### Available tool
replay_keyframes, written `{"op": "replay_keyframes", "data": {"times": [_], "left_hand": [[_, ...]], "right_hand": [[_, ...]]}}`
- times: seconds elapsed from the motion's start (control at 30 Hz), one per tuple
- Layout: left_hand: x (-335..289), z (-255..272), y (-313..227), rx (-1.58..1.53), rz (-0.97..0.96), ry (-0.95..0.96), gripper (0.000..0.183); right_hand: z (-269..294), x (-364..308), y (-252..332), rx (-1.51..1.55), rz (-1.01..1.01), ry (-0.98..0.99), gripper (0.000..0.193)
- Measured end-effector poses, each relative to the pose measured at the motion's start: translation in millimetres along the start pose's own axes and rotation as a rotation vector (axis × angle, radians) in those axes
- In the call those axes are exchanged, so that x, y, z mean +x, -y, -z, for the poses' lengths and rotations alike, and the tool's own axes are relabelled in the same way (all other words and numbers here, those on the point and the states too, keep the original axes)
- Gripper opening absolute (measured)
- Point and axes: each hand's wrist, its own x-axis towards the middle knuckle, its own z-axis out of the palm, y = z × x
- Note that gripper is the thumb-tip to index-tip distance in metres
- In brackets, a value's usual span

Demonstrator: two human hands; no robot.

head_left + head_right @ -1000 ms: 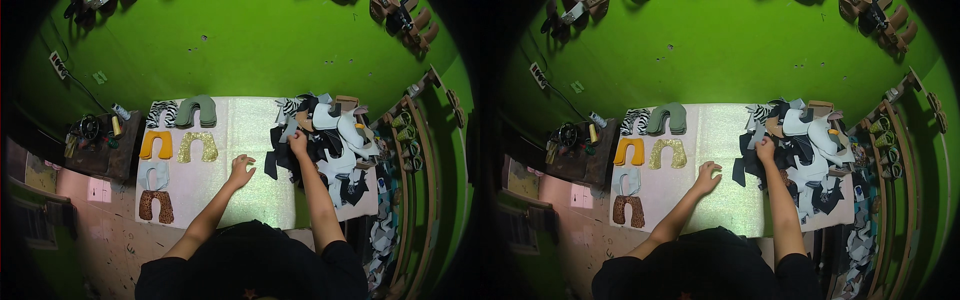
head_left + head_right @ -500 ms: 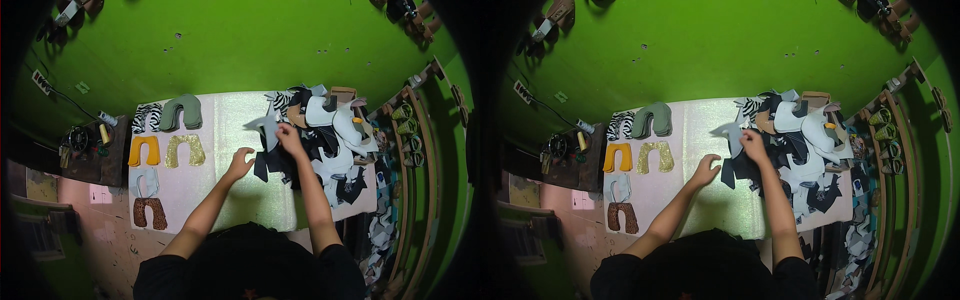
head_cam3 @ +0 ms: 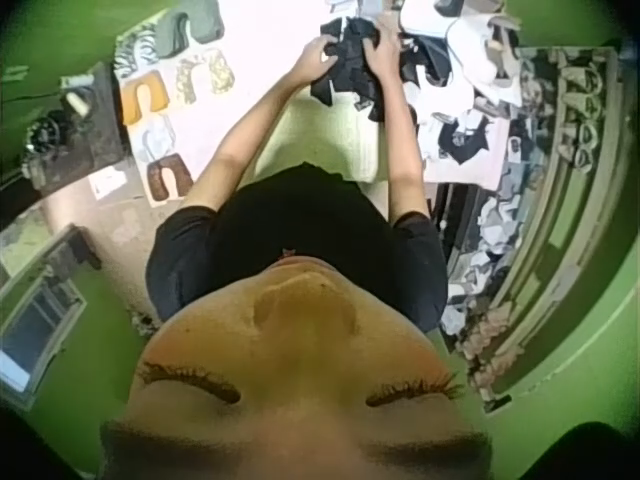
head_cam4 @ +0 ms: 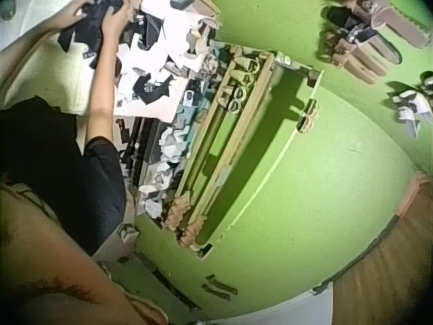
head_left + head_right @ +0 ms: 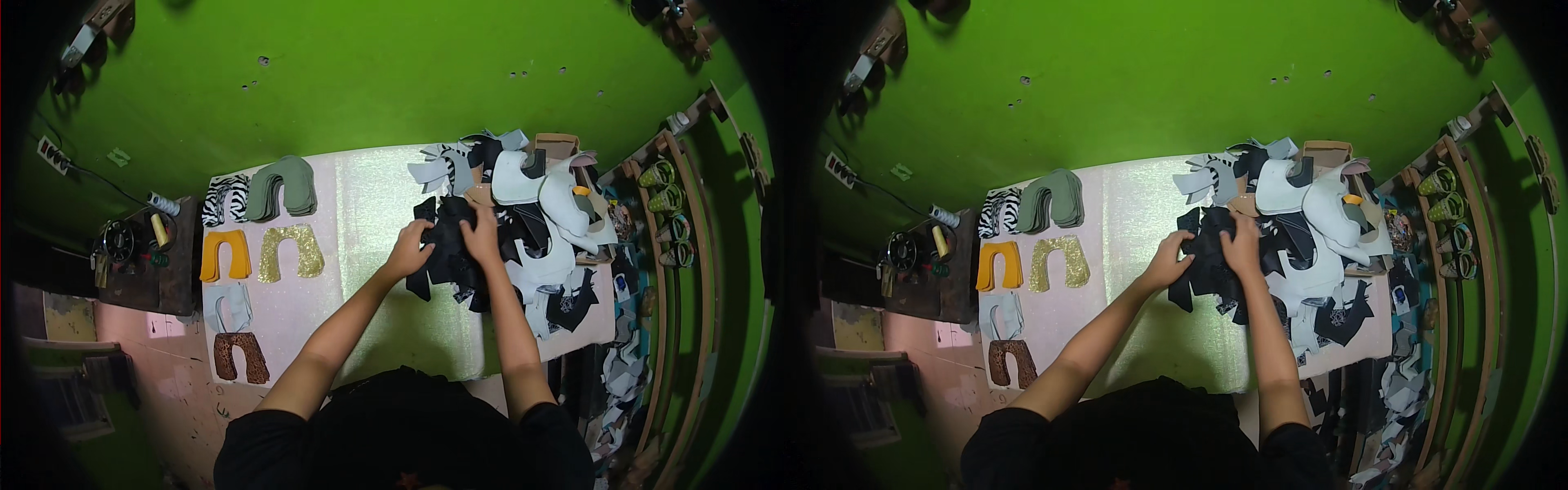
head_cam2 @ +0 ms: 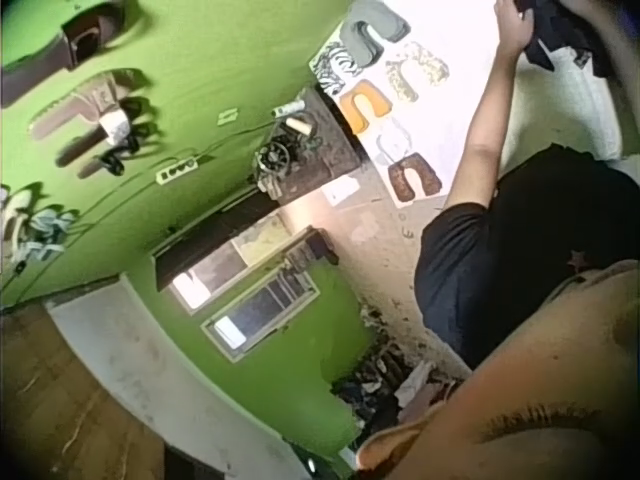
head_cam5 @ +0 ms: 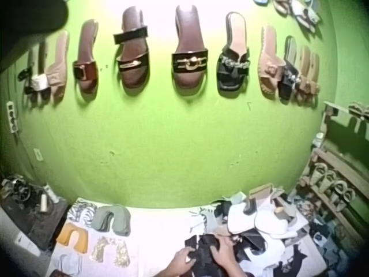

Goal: Picking through a pile of shoe upper pieces and arranging specific components on a work surface.

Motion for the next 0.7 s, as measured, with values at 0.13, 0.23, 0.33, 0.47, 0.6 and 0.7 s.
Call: {"op": "replay_keyframes", "data": {"times": [0.13,0.23,0.33,0.47,0.6,0.7], "left_hand": [[30.3,-5.4,-13.3,0.07,-0.073,-0.015,0.045],[43.4,-8.4,-16.9,0.037,-0.085,0.048,0.043],[44.2,-14.8,-4.6,0.146,-0.117,0.155,0.04],[34.2,-26.7,0.3,0.211,0.046,0.288,0.038],[38.1,-20.6,2.3,0.266,0.053,0.34,0.039],[50.8,-17.6,19.1,0.17,0.056,0.387,0.045]], "right_hand": [[-7.8,-28.7,17.7,-0.252,0.009,0.179,0.055],[-6.8,-42.7,17.6,-0.253,0.035,0.202,0.053],[-1.9,-41.2,24.6,-0.23,0.096,0.168,0.043],[8.6,-11.0,5.1,0.04,-0.023,0.179,0.023],[27.1,46.0,9.2,0.05,-0.06,0.061,0.024],[29.6,103.0,-3.8,0.087,-0.14,-0.027,0.028]]}}
